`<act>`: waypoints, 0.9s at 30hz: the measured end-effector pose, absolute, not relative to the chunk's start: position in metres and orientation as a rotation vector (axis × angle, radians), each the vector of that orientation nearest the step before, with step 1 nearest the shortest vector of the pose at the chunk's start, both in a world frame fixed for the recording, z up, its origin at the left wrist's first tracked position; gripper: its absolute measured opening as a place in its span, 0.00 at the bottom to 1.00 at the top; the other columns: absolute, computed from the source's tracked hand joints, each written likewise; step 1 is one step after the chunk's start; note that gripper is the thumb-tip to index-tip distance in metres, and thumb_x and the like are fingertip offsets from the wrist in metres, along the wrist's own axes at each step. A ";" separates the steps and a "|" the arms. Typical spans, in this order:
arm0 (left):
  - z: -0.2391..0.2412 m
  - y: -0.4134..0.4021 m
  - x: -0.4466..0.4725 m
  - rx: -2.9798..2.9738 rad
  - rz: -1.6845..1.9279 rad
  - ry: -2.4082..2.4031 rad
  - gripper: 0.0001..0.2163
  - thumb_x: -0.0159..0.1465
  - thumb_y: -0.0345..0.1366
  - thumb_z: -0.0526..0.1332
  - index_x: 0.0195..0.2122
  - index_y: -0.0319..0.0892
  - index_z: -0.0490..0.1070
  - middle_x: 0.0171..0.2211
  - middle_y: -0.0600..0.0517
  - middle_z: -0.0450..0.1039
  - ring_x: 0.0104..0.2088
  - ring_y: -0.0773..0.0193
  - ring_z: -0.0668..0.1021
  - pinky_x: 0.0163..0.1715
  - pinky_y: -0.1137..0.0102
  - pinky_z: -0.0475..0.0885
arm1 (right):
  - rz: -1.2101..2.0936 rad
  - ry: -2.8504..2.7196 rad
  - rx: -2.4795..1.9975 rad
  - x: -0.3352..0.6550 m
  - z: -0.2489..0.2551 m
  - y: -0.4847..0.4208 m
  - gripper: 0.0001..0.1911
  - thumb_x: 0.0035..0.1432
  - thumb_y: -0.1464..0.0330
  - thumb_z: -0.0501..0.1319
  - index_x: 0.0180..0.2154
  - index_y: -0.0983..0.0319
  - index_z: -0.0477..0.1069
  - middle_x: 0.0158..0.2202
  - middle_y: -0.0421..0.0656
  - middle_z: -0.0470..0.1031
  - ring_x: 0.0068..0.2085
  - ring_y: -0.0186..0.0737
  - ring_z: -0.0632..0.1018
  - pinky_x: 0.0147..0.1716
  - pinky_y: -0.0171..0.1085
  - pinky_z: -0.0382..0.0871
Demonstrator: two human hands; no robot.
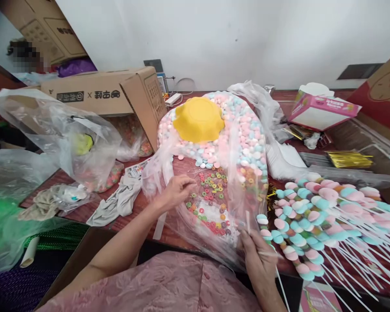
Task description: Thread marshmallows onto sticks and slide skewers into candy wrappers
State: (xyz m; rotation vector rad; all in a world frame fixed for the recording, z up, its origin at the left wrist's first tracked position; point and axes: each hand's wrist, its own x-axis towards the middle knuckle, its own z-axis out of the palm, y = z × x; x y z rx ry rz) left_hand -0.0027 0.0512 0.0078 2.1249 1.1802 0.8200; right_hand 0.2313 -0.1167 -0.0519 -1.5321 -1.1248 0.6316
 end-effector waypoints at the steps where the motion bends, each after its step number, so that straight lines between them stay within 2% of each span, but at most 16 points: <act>1: 0.010 0.062 -0.004 2.205 0.754 1.224 0.10 0.62 0.30 0.56 0.30 0.37 0.77 0.31 0.48 0.77 0.34 0.63 0.76 0.39 0.69 0.69 | 0.715 -1.106 -1.529 0.228 -0.059 -0.112 0.20 0.58 0.52 0.61 0.34 0.63 0.78 0.19 0.38 0.66 0.21 0.33 0.66 0.19 0.33 0.59; 3: 0.012 0.081 -0.006 2.327 0.602 1.297 0.11 0.61 0.29 0.55 0.27 0.37 0.76 0.29 0.49 0.76 0.32 0.63 0.75 0.38 0.69 0.68 | 0.832 -1.077 -1.536 0.226 -0.067 -0.108 0.20 0.56 0.51 0.63 0.32 0.62 0.78 0.18 0.36 0.62 0.21 0.32 0.62 0.18 0.32 0.56; 7: 0.008 0.109 -0.004 2.408 0.428 1.351 0.09 0.57 0.26 0.55 0.23 0.37 0.72 0.25 0.47 0.74 0.30 0.61 0.74 0.36 0.68 0.68 | 0.866 -1.103 -1.578 0.232 -0.074 -0.111 0.23 0.53 0.48 0.63 0.29 0.62 0.77 0.19 0.37 0.62 0.22 0.34 0.63 0.20 0.33 0.57; 9: 0.004 0.122 0.002 2.430 0.402 1.375 0.07 0.55 0.25 0.56 0.28 0.35 0.73 0.32 0.43 0.76 0.35 0.58 0.75 0.40 0.66 0.68 | 0.856 -1.130 -1.589 0.233 -0.075 -0.111 0.24 0.53 0.48 0.63 0.28 0.63 0.77 0.19 0.37 0.61 0.22 0.34 0.63 0.20 0.33 0.58; 11: 0.001 0.135 0.011 2.451 0.399 1.388 0.09 0.55 0.25 0.57 0.36 0.33 0.74 0.41 0.39 0.75 0.42 0.54 0.75 0.45 0.63 0.68 | 0.849 -1.150 -1.591 0.233 -0.077 -0.110 0.22 0.55 0.49 0.62 0.29 0.63 0.77 0.19 0.37 0.61 0.22 0.34 0.63 0.20 0.33 0.58; 13: -0.001 0.147 0.023 2.465 0.396 1.371 0.12 0.57 0.27 0.57 0.41 0.33 0.73 0.46 0.37 0.74 0.46 0.52 0.74 0.48 0.62 0.67 | 0.839 -1.166 -1.592 0.233 -0.079 -0.109 0.22 0.55 0.50 0.62 0.31 0.63 0.77 0.20 0.37 0.62 0.23 0.34 0.64 0.21 0.33 0.58; 17: 0.000 0.155 0.040 2.471 0.357 1.277 0.09 0.57 0.25 0.55 0.35 0.36 0.74 0.35 0.44 0.77 0.38 0.57 0.76 0.42 0.66 0.68 | 0.810 -1.207 -1.601 0.234 -0.078 -0.111 0.21 0.57 0.51 0.61 0.34 0.63 0.77 0.21 0.37 0.63 0.23 0.34 0.64 0.21 0.33 0.58; 21: 0.002 0.139 0.028 2.462 0.307 1.201 0.07 0.52 0.24 0.55 0.25 0.38 0.73 0.24 0.48 0.73 0.29 0.61 0.73 0.33 0.68 0.66 | 0.818 -1.217 -1.603 0.235 -0.075 -0.114 0.21 0.58 0.52 0.60 0.35 0.64 0.77 0.20 0.37 0.63 0.23 0.34 0.64 0.21 0.33 0.59; 24: 0.002 0.123 0.003 2.427 0.283 1.179 0.06 0.49 0.24 0.57 0.20 0.38 0.71 0.21 0.51 0.70 0.25 0.64 0.71 0.30 0.70 0.64 | 0.801 -1.227 -1.606 0.235 -0.076 -0.113 0.21 0.58 0.52 0.61 0.35 0.64 0.78 0.21 0.38 0.65 0.23 0.35 0.66 0.22 0.33 0.61; 27: 0.000 0.109 -0.021 2.380 0.319 1.206 0.06 0.51 0.26 0.58 0.21 0.39 0.72 0.21 0.53 0.71 0.25 0.65 0.71 0.30 0.71 0.65 | 0.768 -1.242 -1.589 0.236 -0.078 -0.111 0.20 0.58 0.53 0.61 0.36 0.63 0.79 0.22 0.39 0.68 0.24 0.35 0.68 0.24 0.33 0.64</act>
